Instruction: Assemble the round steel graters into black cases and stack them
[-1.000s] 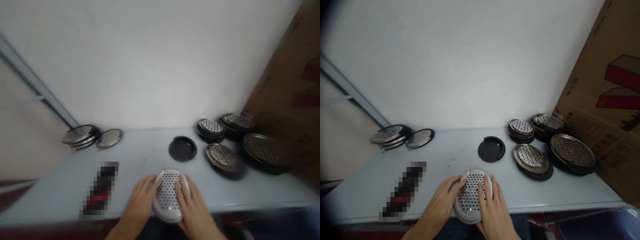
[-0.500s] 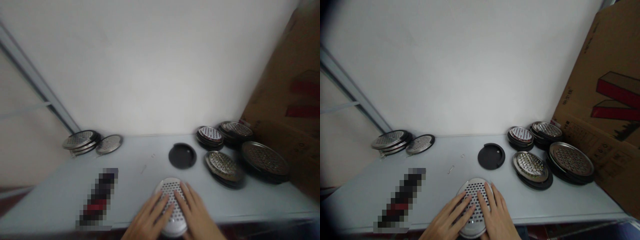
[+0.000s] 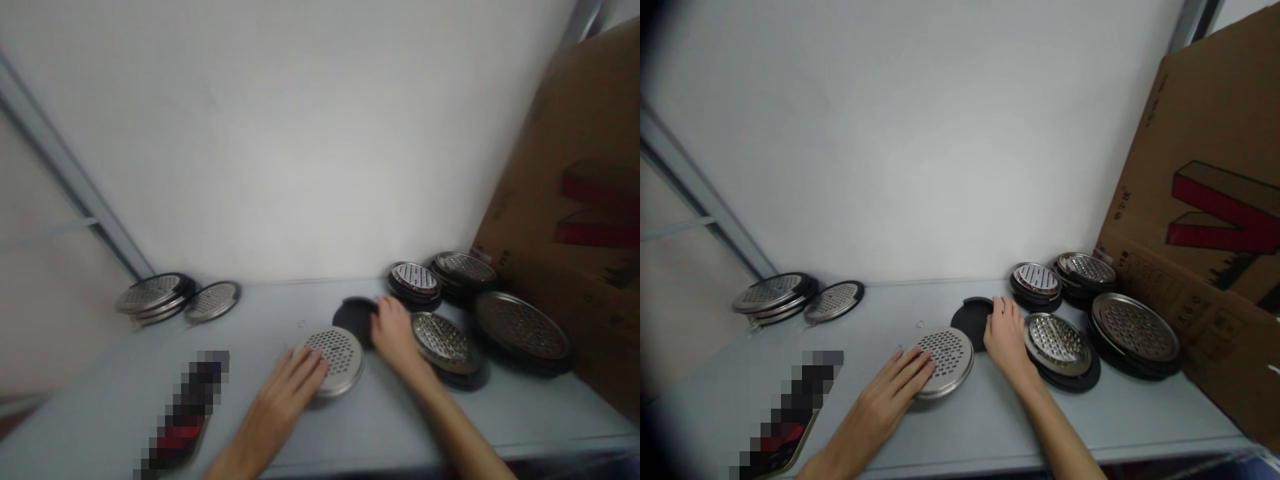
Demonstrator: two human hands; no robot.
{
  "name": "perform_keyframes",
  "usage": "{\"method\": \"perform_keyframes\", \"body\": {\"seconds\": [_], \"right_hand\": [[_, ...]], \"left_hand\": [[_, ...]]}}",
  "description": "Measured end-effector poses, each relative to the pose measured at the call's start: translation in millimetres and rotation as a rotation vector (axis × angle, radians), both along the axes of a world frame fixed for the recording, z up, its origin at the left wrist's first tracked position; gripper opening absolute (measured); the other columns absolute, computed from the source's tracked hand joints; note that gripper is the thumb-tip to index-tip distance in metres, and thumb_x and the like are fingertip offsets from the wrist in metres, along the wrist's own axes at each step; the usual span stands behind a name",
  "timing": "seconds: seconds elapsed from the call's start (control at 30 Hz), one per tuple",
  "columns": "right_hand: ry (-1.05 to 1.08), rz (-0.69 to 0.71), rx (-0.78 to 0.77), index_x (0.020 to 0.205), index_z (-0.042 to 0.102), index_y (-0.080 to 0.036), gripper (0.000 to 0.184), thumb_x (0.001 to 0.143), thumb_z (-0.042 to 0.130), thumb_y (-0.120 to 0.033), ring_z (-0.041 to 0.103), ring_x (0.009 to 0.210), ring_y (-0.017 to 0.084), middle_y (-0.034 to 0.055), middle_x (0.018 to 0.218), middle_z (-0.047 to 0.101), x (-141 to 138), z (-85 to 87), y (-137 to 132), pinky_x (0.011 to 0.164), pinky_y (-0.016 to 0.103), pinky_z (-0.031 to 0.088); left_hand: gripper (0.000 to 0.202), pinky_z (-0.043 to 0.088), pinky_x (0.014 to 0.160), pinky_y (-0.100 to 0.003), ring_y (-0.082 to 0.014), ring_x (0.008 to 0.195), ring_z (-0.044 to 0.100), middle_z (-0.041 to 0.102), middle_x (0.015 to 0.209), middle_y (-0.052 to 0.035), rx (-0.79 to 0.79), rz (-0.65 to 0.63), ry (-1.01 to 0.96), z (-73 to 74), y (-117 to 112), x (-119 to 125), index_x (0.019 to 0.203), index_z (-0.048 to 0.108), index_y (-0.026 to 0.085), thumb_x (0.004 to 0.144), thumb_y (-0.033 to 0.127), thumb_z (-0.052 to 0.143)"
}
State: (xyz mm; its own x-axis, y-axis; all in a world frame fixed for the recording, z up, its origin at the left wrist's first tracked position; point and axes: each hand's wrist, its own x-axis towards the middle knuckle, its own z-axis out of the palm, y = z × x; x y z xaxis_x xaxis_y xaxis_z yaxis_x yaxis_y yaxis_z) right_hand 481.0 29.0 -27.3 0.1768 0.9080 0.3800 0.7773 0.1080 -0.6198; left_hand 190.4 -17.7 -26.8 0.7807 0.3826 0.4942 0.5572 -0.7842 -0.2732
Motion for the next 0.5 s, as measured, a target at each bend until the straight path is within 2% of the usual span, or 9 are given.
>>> {"method": "perform_keyframes", "body": {"seconds": [0.07, 0.17, 0.37, 0.5], "right_hand": [[0.004, -0.014, -0.004, 0.135, 0.056, -0.003, 0.052, 0.084, 0.044, -0.004, 0.053, 0.132, 0.035, 0.027, 0.135, 0.06, -1, -10.2, 16, 0.112, 0.053, 0.04], [0.017, 0.03, -0.006, 0.13, 0.061, -0.004, 0.054, 0.08, 0.042, 0.002, 0.062, 0.122, 0.029, 0.0227, 0.126, 0.068, -1, -23.2, 18, 0.107, 0.045, 0.047], [0.065, 0.126, 0.027, 0.122, 0.07, -0.014, 0.041, 0.093, 0.041, -0.012, 0.069, 0.113, 0.025, 0.0133, 0.119, 0.075, -1, -35.6, -14, 0.103, 0.042, 0.052], [0.088, 0.122, 0.043, 0.121, 0.072, -0.012, 0.042, 0.093, 0.041, -0.013, 0.071, 0.112, 0.027, 0.0147, 0.119, 0.076, -1, -37.1, -30, 0.103, 0.044, 0.053]], "left_hand": [[0.048, 0.051, 0.111, -0.05, -0.0263, 0.138, 0.055, 0.063, 0.144, -0.0094, 0.002, 0.025, 0.001, -0.3, 9, 5, 0.148, 0.052, 0.02, 0.104, 0.007, 0.037], [0.047, 0.05, 0.112, -0.051, -0.0268, 0.138, 0.054, 0.063, 0.145, -0.0087, -0.041, 0.036, 0.042, -1.0, 14, 12, 0.147, 0.053, 0.023, 0.104, 0.009, 0.041], [0.046, 0.052, 0.11, -0.05, -0.0266, 0.134, 0.059, 0.065, 0.142, -0.0098, -0.143, -0.038, 0.046, -10.9, 10, 25, 0.145, 0.052, 0.022, 0.101, 0.01, 0.051], [0.053, 0.051, 0.111, -0.047, -0.0257, 0.135, 0.058, 0.063, 0.144, -0.0091, -0.238, -0.066, 0.042, -14.1, 6, 29, 0.145, 0.052, 0.024, 0.095, 0.01, 0.062]]}}
